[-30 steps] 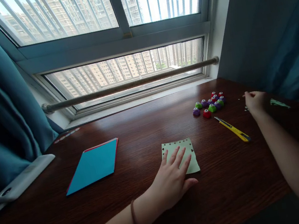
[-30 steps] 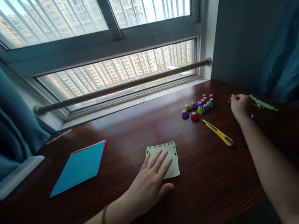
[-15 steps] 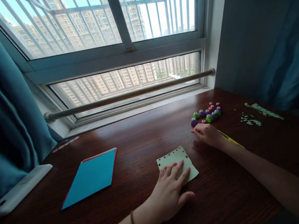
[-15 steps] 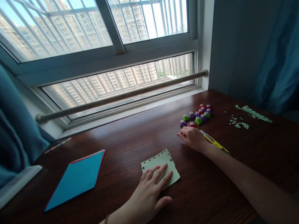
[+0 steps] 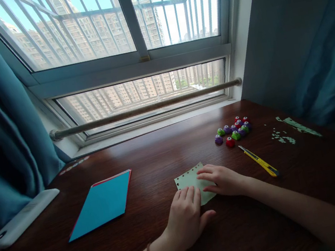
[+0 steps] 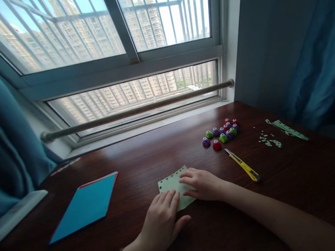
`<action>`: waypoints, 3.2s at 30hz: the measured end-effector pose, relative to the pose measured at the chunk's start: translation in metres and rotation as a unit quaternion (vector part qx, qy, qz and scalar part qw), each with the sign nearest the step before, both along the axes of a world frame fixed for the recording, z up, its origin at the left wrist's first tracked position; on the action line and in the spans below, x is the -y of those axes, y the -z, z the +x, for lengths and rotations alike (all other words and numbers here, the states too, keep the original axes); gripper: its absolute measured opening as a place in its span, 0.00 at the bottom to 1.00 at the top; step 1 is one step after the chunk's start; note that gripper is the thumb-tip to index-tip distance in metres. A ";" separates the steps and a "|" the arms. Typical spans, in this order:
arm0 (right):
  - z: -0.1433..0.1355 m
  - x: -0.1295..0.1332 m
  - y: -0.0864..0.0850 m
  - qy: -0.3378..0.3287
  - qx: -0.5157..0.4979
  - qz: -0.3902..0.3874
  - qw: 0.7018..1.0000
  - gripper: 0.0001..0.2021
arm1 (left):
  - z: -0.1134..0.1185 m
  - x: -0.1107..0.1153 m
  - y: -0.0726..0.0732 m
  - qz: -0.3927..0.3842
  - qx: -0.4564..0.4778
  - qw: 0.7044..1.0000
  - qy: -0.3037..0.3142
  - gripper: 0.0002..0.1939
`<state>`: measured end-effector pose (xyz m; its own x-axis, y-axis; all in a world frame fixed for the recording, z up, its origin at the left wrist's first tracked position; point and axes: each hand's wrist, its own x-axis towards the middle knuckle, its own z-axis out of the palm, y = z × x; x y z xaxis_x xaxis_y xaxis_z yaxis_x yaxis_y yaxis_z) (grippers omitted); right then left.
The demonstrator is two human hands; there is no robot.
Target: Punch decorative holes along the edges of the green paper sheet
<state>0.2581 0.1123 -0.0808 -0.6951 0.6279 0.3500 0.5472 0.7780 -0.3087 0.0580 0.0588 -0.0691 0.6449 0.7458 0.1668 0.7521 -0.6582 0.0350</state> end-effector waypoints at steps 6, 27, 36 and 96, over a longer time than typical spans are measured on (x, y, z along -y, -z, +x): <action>0.010 -0.014 0.001 0.049 0.016 0.075 0.996 0.12 | -0.001 -0.003 -0.001 0.003 0.002 1.000 0.023 0.28; 0.120 -0.133 -0.011 0.245 0.219 0.130 0.936 0.18 | -0.005 -0.017 0.011 -0.061 0.010 0.996 0.056 0.31; 0.127 0.008 0.010 0.470 0.211 0.046 0.856 0.14 | 0.037 -0.037 0.007 -0.081 0.016 0.992 0.093 0.26; 0.001 0.030 0.013 0.060 -0.099 -0.060 0.991 0.13 | -0.290 -0.115 0.047 -0.072 0.310 0.835 -0.449 0.27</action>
